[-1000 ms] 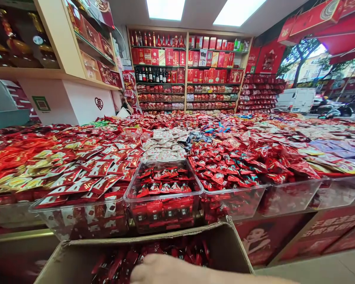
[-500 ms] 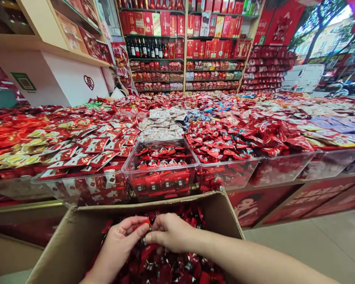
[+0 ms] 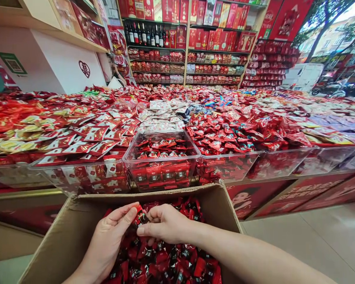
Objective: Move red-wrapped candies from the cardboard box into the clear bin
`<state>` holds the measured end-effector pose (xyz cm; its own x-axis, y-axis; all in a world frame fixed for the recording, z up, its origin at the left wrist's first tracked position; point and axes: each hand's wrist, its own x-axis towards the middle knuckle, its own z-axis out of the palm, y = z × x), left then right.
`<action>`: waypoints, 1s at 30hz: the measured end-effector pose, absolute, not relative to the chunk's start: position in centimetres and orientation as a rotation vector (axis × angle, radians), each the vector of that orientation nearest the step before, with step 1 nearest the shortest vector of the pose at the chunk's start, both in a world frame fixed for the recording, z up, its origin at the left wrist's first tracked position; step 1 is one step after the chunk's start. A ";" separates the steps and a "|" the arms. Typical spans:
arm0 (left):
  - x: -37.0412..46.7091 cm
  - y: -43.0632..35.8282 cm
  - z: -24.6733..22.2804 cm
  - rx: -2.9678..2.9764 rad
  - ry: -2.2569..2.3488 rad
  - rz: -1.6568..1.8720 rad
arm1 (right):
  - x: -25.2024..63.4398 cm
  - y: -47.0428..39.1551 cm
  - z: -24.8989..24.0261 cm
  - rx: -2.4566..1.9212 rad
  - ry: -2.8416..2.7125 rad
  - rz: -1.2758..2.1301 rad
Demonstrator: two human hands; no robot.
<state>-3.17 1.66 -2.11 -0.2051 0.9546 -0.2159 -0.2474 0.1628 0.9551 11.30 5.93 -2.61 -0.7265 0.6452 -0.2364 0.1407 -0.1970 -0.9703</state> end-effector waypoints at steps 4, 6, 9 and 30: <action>-3.6 1.6 -2.2 0.682 1.191 1.277 | 11.3 6.0 -2.6 -0.906 -1.707 2.067; -3.8 1.7 -2.2 0.721 1.205 1.242 | 11.5 5.9 -2.3 -0.943 -1.830 1.921; -4.0 1.7 -1.9 0.955 1.267 1.174 | 12.1 5.7 -1.9 -0.926 -2.121 1.527; -3.3 1.4 -2.2 0.502 1.027 1.200 | 12.6 5.5 -0.5 -0.940 -2.254 0.589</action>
<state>-3.30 1.42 -2.24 0.0129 0.9252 -0.3794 -0.5175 0.3308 0.7891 12.60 5.48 -0.46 -0.5551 0.7453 0.3693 0.4693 0.6472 -0.6008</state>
